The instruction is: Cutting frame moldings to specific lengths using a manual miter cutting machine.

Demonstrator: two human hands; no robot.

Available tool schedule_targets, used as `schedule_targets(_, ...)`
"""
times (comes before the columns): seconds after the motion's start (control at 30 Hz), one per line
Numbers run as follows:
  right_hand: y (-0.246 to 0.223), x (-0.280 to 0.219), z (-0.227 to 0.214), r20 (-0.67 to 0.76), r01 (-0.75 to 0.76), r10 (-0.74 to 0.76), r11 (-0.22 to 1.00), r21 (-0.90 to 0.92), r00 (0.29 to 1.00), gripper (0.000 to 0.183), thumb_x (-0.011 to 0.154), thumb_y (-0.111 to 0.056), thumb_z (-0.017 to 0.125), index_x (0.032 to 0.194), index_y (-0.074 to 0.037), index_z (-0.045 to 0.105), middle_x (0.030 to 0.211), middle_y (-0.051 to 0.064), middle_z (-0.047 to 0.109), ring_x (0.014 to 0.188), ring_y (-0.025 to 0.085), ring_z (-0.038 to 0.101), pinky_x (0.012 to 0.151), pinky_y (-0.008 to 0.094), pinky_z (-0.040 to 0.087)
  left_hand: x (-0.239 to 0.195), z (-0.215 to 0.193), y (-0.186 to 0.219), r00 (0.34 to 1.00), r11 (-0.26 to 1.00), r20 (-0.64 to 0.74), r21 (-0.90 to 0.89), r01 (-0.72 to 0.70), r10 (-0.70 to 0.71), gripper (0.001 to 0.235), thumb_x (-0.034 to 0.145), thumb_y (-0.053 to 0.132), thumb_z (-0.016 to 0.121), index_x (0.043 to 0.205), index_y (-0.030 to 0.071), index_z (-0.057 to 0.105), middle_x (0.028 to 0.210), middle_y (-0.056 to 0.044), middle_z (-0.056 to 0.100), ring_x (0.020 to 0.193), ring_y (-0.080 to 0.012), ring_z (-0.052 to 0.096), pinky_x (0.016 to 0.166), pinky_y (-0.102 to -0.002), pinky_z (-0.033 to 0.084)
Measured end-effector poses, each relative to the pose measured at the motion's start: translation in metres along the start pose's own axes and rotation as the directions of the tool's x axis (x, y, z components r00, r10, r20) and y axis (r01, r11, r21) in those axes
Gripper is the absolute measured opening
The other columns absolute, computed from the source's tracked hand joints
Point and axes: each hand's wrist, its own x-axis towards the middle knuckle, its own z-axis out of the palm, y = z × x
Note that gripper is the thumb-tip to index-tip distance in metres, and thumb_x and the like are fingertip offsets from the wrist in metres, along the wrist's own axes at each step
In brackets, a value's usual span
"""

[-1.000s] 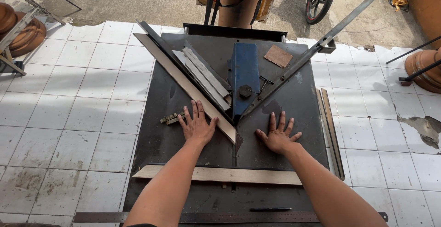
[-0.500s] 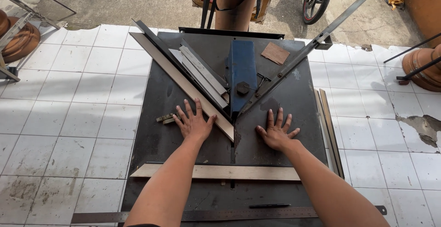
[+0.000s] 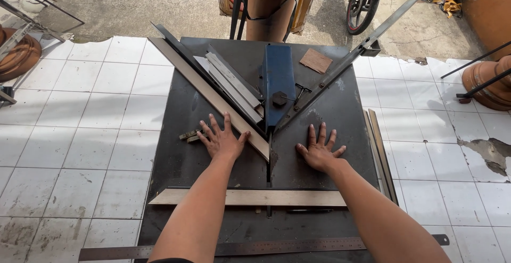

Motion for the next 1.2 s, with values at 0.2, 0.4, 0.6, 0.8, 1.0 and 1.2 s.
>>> schedule_targets(0.2, 0.007, -0.051, 0.024, 0.013, -0.011, 0.011, 1.000, -0.006, 1.000, 0.092, 0.112, -0.077, 0.032, 0.181, -0.037, -0.014, 0.187, 0.008, -0.031, 0.167, 0.051, -0.030, 0.119, 0.092, -0.006, -0.042, 0.010, -0.024, 0.996, 0.997, -0.040, 0.038, -0.073, 0.075, 0.098, 0.102, 0.072, 0.064, 0.177, 0.027, 0.020, 0.189, -0.022, 0.001, 0.171, -0.0556, -0.006, 0.132, -0.076, 0.000)
schedule_targets(0.4, 0.015, -0.075, 0.036, 0.042, -0.012, 0.011, 1.000, 0.016, 0.999, 0.094, 0.112, -0.077, 0.035, 0.180, -0.039, -0.017, 0.186, 0.008, -0.034, 0.166, 0.051, -0.033, 0.118, 0.092, -0.008, -0.038, 0.043, -0.051, 0.795, 0.797, -0.142, 0.260, -0.546, 0.590, 0.064, 0.100, 0.057, 0.074, 0.148, 0.021, 0.053, 0.156, -0.008, 0.052, 0.158, -0.0345, 0.044, 0.134, -0.063, 0.029)
schedule_targets(0.6, 0.015, -0.074, 0.031, 0.038, -0.009, 0.008, 1.000, 0.025, 0.999, 0.094, 0.112, -0.077, 0.036, 0.181, -0.037, -0.015, 0.186, 0.009, -0.032, 0.166, 0.050, -0.033, 0.119, 0.092, -0.009, -0.034, 0.009, -0.067, 0.672, 0.527, 0.115, 0.530, -0.665, 0.732, 0.085, 0.095, 0.072, 0.073, 0.163, 0.028, 0.047, 0.152, -0.003, 0.050, 0.139, -0.0286, 0.055, 0.114, -0.045, 0.050)
schedule_targets(0.8, 0.010, -0.077, 0.028, 0.036, -0.021, 0.019, 0.999, 0.037, 0.999, 0.094, 0.112, -0.077, 0.037, 0.181, -0.039, -0.015, 0.186, 0.007, -0.032, 0.167, 0.049, -0.033, 0.120, 0.090, -0.007, -0.003, 0.026, -0.052, 0.649, 0.477, 0.090, 0.603, -0.640, 0.756, 0.063, 0.090, 0.051, 0.089, 0.144, 0.037, 0.060, 0.134, -0.001, 0.047, 0.108, -0.0251, 0.056, 0.080, -0.040, 0.052)
schedule_targets(1.0, 0.012, -0.073, 0.032, 0.023, -0.021, 0.021, 0.999, 0.024, 1.000, 0.094, 0.111, -0.079, 0.035, 0.180, -0.040, -0.015, 0.187, 0.007, -0.032, 0.167, 0.049, -0.032, 0.121, 0.090, -0.007, -0.016, 0.037, -0.078, 0.624, 0.598, -0.039, 0.336, -0.727, 0.780, 0.018, 0.108, 0.018, 0.069, 0.120, 0.029, 0.062, 0.106, 0.002, 0.060, 0.101, -0.0230, 0.065, 0.072, -0.039, 0.070)
schedule_targets(1.2, 0.013, -0.072, 0.032, 0.036, -0.019, 0.018, 1.000, 0.023, 0.999, 0.095, 0.111, -0.079, 0.035, 0.180, -0.039, -0.016, 0.186, 0.008, -0.032, 0.167, 0.050, -0.033, 0.120, 0.091, -0.008, -0.013, 0.040, -0.081, 0.606, 0.598, -0.101, 0.355, -0.719, 0.789, 0.013, 0.107, 0.023, 0.070, 0.107, 0.032, 0.061, 0.094, 0.006, 0.066, 0.105, -0.0172, 0.063, 0.078, -0.031, 0.068)
